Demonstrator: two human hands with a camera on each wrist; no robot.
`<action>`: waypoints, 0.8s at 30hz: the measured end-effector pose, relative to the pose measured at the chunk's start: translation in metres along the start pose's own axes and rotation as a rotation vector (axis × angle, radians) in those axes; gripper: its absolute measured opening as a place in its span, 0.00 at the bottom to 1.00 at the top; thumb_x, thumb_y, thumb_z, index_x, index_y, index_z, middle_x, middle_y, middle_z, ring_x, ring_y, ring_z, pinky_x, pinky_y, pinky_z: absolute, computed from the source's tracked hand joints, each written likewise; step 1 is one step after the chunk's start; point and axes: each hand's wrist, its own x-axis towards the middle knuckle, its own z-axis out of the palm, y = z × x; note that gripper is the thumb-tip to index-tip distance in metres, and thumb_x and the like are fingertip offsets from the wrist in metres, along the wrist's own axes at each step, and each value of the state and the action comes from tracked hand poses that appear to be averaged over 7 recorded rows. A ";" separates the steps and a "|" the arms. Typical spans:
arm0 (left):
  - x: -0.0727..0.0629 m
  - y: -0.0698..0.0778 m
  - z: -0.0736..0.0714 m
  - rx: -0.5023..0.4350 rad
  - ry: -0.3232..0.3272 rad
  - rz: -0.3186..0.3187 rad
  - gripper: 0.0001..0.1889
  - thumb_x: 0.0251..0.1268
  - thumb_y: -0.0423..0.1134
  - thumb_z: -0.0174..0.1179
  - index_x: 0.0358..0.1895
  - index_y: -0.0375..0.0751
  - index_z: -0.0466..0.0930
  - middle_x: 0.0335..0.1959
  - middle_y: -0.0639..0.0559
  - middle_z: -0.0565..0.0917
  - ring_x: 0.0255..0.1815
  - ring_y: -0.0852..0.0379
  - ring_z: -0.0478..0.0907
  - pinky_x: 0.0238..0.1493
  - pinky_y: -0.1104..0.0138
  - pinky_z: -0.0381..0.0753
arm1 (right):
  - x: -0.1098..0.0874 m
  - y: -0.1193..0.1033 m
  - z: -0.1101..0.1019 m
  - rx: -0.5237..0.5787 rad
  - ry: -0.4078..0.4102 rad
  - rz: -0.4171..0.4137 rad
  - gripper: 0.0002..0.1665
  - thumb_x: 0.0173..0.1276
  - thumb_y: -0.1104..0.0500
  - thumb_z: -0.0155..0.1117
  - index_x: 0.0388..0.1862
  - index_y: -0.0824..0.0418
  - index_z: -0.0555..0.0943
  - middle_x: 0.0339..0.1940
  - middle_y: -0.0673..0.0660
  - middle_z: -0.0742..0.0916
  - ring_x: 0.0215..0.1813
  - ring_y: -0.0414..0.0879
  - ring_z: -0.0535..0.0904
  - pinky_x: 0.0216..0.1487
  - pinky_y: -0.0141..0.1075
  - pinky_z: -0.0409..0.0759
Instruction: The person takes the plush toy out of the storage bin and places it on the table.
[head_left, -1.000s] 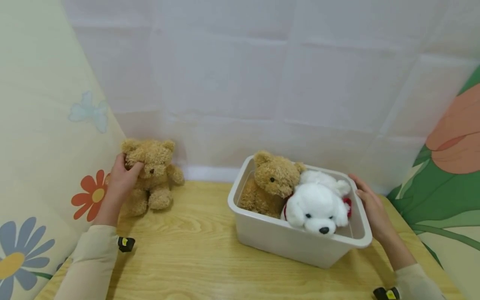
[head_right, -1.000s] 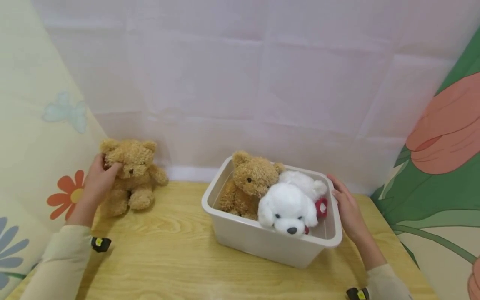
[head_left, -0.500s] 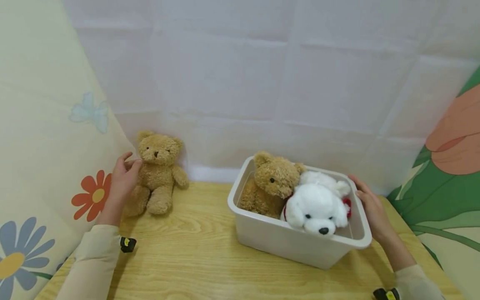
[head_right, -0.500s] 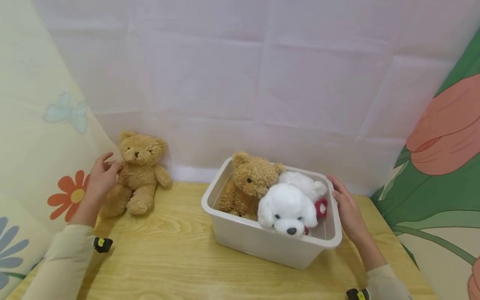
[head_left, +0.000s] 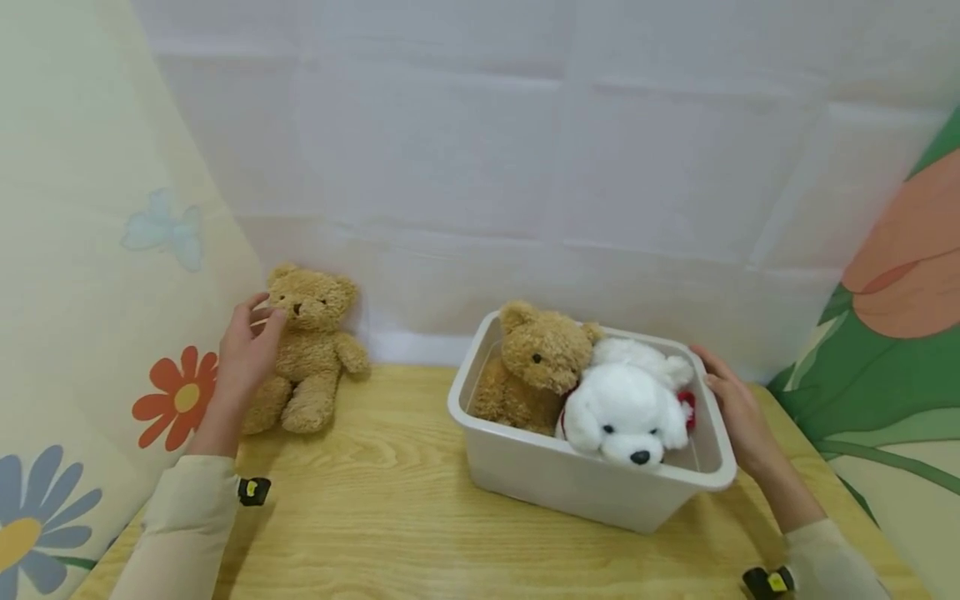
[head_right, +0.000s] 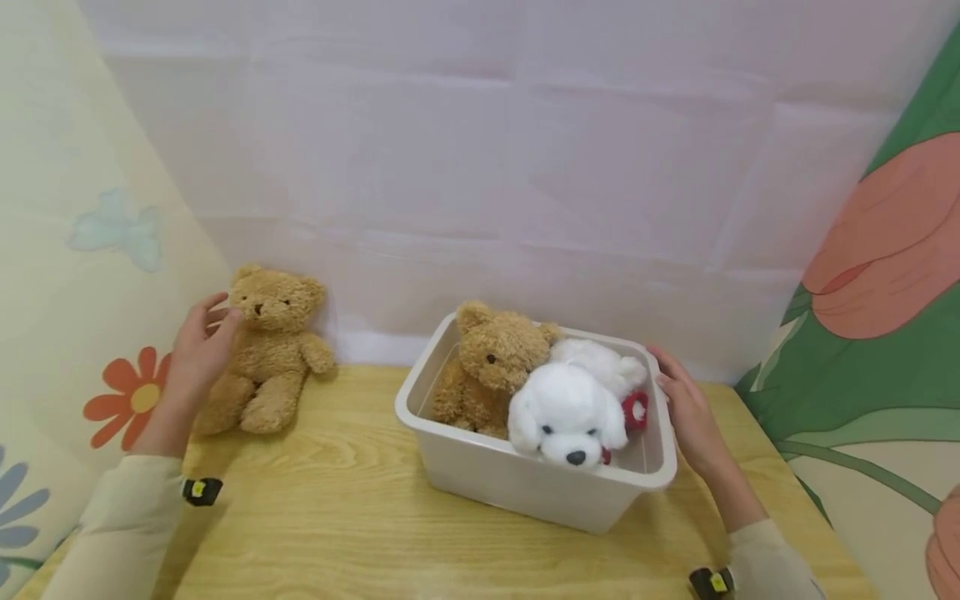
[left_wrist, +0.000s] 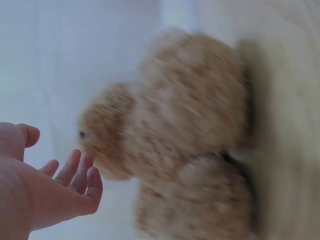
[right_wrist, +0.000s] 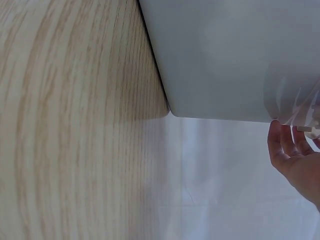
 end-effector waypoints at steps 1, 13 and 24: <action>-0.002 0.006 0.001 0.002 0.001 0.017 0.38 0.78 0.63 0.45 0.83 0.54 0.49 0.76 0.38 0.63 0.74 0.36 0.61 0.62 0.38 0.67 | 0.000 0.000 0.000 0.001 -0.002 0.000 0.30 0.87 0.58 0.38 0.83 0.60 0.56 0.74 0.50 0.68 0.67 0.34 0.69 0.58 0.27 0.74; -0.029 0.090 0.051 -0.065 -0.141 0.370 0.28 0.80 0.51 0.53 0.78 0.52 0.62 0.65 0.47 0.76 0.64 0.46 0.73 0.61 0.49 0.70 | 0.000 0.000 0.001 -0.013 0.005 -0.006 0.29 0.87 0.58 0.38 0.83 0.60 0.57 0.73 0.48 0.69 0.67 0.34 0.69 0.58 0.26 0.73; -0.054 0.150 0.120 -0.113 -0.333 0.597 0.26 0.80 0.43 0.55 0.77 0.50 0.64 0.62 0.49 0.79 0.60 0.50 0.76 0.60 0.48 0.72 | 0.002 0.001 0.002 -0.057 0.033 0.038 0.30 0.87 0.54 0.39 0.83 0.58 0.57 0.77 0.56 0.65 0.69 0.37 0.67 0.59 0.26 0.72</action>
